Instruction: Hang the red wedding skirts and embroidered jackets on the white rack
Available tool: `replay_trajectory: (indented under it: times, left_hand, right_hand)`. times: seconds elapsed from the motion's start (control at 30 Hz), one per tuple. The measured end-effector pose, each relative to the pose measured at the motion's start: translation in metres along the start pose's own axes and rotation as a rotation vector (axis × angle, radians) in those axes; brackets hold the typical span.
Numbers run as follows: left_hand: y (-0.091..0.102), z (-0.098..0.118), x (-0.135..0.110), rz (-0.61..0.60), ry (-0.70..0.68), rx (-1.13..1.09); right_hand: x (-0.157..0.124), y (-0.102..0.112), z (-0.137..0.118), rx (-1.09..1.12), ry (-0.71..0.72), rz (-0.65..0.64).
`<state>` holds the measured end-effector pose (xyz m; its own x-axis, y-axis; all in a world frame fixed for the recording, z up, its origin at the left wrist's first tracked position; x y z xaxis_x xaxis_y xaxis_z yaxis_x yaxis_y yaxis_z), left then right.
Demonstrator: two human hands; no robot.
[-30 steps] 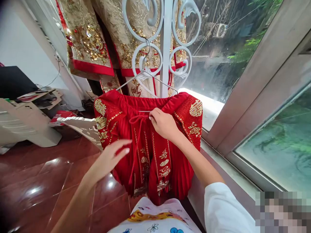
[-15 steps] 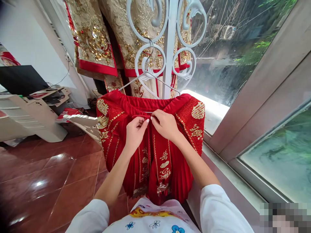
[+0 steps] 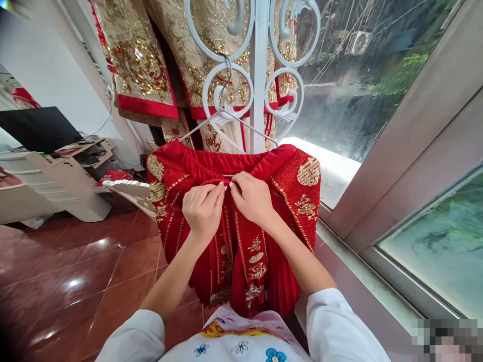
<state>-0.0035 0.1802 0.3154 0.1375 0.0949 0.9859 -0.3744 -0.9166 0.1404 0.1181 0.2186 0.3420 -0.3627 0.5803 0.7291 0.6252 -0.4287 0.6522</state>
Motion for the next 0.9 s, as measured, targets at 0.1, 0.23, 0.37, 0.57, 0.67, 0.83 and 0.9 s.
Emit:
replay_trajectory:
  times: [0.1,0.23,0.37,0.57,0.67,0.83,0.9]
  left_hand:
    - [0.0,-0.001,-0.002,0.036,-0.06,-0.013]
    - [-0.005,-0.005,-0.005,0.061,-0.112,-0.025]
    - [-0.012,-0.007,-0.002,-0.026,-0.063,-0.05]
    - [-0.005,-0.002,-0.004,-0.166,0.234,-0.275]
    - [0.0,0.006,-0.018,-0.283,0.353,-0.468]
    - [0.004,0.0,-0.031,-0.188,0.457,-0.405]
    - [0.0,-0.008,-0.027,-0.149,0.507,-0.383]
  right_hand:
    - [0.0,0.0,-0.001,0.018,-0.019,0.01]
    - [-0.001,0.0,-0.001,0.018,-0.043,0.009]
    - [-0.001,-0.002,0.001,-0.005,-0.053,-0.002]
    - [-0.001,-0.005,0.004,-0.013,-0.081,-0.002]
    - [-0.001,-0.005,0.005,-0.014,-0.099,0.012]
    - [-0.003,-0.004,0.003,0.011,-0.065,0.044]
    - [-0.004,-0.004,0.003,0.008,-0.054,0.07]
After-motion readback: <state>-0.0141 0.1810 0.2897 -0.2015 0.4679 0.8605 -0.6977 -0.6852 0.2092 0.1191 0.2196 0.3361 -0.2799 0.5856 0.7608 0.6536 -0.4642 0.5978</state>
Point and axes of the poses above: each hand's wrist, its own x-axis towards the middle knuckle, its own y-axis out of the back of the hand, z = x × y, the point moved 3 cm from there along x, towards the middle knuckle, and after that the axes turned 8 degrees about -x, right-handed, at the moved point
